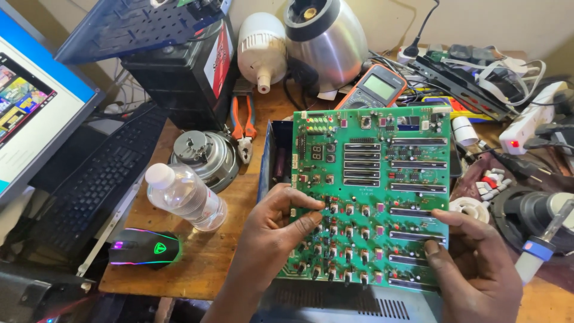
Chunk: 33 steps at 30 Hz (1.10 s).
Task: A person is inspecting a green circuit board, flipping it over to check components on both sides and using a soldering iron to perform repairs.
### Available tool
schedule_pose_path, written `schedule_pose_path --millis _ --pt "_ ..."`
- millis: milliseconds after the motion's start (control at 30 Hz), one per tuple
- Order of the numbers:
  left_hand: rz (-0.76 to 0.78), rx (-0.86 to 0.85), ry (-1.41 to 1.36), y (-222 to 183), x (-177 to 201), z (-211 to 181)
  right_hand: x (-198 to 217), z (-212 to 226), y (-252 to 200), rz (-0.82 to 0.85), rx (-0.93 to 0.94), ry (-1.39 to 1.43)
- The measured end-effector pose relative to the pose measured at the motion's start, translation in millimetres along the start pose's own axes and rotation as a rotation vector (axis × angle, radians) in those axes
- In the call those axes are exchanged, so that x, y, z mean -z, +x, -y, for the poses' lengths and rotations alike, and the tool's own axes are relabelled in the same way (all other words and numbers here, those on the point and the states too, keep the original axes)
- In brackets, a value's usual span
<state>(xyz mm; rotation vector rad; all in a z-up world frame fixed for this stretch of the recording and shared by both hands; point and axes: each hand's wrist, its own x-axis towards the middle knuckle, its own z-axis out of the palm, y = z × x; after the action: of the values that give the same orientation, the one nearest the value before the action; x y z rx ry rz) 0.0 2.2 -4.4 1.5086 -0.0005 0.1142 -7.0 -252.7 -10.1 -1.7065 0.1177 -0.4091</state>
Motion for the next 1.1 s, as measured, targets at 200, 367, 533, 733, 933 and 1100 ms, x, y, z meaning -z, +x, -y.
schedule_pose_path --millis 200,367,533,733,933,1100 --pt "-0.015 -0.029 -0.028 1 -1 2 -1 7 1 -0.001 0.008 -0.040" --pt "-0.026 -0.040 -0.041 0 -1 3 0 6 1 0.011 -0.003 -0.007" --pt "-0.029 -0.037 -0.049 0 -1 3 0 3 1 -0.010 -0.010 -0.039" --pt "-0.015 0.006 0.043 -1 0 -5 1 -1 0 -0.008 0.013 -0.036" --pt "-0.030 0.001 0.097 -1 -1 -10 3 -2 1 0.016 0.012 -0.046" --pt "-0.032 0.014 0.135 -1 -1 -9 1 -4 1 -0.002 0.012 -0.025"
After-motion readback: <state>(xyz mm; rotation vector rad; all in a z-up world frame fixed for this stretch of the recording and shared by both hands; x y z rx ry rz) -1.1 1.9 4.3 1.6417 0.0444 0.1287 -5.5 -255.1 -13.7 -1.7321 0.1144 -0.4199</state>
